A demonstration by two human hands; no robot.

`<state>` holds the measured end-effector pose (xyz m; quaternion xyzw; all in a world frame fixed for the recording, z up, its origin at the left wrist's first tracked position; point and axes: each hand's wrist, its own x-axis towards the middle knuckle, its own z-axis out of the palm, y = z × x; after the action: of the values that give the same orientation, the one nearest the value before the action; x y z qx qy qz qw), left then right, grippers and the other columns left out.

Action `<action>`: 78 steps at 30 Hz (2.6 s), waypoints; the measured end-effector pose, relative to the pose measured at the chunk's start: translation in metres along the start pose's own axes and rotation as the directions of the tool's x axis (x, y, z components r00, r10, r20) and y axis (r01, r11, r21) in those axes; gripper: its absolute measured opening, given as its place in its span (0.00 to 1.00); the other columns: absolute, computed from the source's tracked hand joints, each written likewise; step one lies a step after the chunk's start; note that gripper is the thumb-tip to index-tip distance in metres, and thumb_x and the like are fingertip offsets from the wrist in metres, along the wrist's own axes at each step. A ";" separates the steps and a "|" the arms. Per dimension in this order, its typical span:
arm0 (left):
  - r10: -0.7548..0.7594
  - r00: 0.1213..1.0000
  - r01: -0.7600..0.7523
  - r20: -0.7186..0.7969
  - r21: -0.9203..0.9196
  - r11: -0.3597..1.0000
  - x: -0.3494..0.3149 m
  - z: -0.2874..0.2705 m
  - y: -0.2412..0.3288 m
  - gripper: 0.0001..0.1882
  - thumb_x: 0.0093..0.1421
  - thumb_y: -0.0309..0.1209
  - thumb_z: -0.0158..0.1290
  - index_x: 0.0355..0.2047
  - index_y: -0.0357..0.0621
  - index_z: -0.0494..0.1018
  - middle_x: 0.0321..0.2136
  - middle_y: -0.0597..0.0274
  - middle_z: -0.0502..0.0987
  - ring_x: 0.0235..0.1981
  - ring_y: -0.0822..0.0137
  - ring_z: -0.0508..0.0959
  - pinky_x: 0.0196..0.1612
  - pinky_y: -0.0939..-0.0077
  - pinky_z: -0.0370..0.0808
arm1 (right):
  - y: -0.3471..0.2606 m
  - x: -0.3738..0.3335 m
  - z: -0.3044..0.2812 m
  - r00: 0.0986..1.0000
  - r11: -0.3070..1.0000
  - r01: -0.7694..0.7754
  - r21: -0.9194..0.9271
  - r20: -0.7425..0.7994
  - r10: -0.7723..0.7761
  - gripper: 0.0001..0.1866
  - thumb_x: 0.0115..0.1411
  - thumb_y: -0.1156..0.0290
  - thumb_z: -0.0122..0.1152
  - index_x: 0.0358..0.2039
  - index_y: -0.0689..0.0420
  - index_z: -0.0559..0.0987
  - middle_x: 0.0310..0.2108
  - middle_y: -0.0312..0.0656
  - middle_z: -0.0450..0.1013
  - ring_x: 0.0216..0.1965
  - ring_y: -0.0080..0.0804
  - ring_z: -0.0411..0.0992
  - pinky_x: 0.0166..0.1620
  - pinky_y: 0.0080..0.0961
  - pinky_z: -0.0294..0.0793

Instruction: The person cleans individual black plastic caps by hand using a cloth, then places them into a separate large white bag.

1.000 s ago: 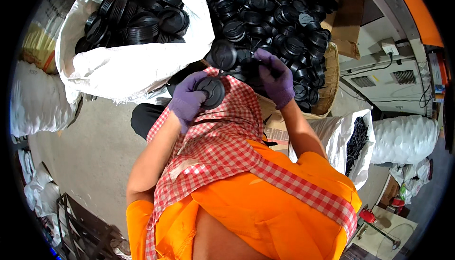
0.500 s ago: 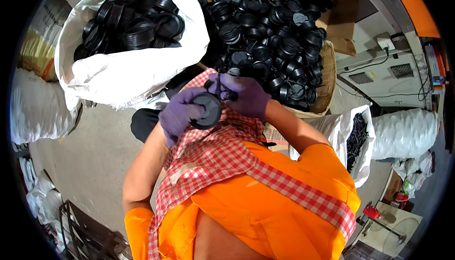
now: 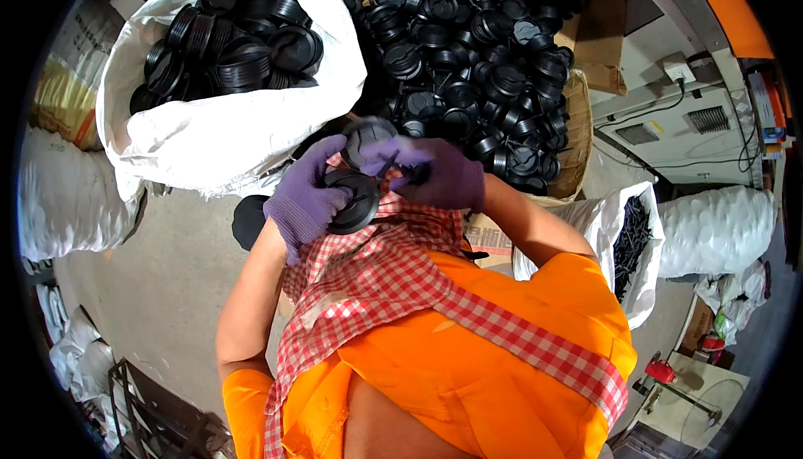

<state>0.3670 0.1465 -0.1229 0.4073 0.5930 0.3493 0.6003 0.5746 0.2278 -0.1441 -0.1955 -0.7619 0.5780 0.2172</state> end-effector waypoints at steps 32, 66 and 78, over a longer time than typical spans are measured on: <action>0.265 0.940 -0.057 -0.215 0.668 0.742 -0.019 0.018 0.021 0.31 0.47 0.18 0.53 0.55 0.45 0.66 0.39 0.49 0.78 0.41 0.56 0.79 0.46 0.70 0.74 | -0.001 0.006 0.008 0.975 0.709 0.066 -0.702 0.195 0.103 0.13 0.49 0.63 0.60 0.35 0.49 0.73 0.25 0.44 0.73 0.29 0.44 0.74 0.32 0.35 0.73; 0.580 0.801 -0.508 -0.147 0.347 0.789 0.016 0.031 0.007 0.26 0.49 0.26 0.55 0.52 0.43 0.68 0.44 0.54 0.74 0.43 0.59 0.74 0.47 0.67 0.71 | 0.007 0.051 -0.003 0.805 0.968 0.149 0.202 -0.593 0.000 0.09 0.54 0.77 0.58 0.38 0.59 0.78 0.32 0.34 0.76 0.34 0.16 0.71 0.38 0.17 0.72; 0.944 0.301 -0.111 -0.136 0.978 0.176 0.031 -0.188 0.090 0.25 0.56 0.35 0.55 0.55 0.46 0.67 0.52 0.50 0.69 0.52 0.53 0.71 0.51 0.62 0.70 | 0.034 -0.227 -0.213 -0.044 0.549 -0.735 -0.397 -0.781 -0.623 0.15 0.44 0.80 0.58 0.35 0.53 0.78 0.27 0.43 0.75 0.30 0.41 0.74 0.35 0.31 0.74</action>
<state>0.1873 0.2262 -0.0481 0.6523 0.6370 0.3519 -0.2119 0.8829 0.2820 -0.1500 -0.6598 -0.4907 -0.1957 0.5344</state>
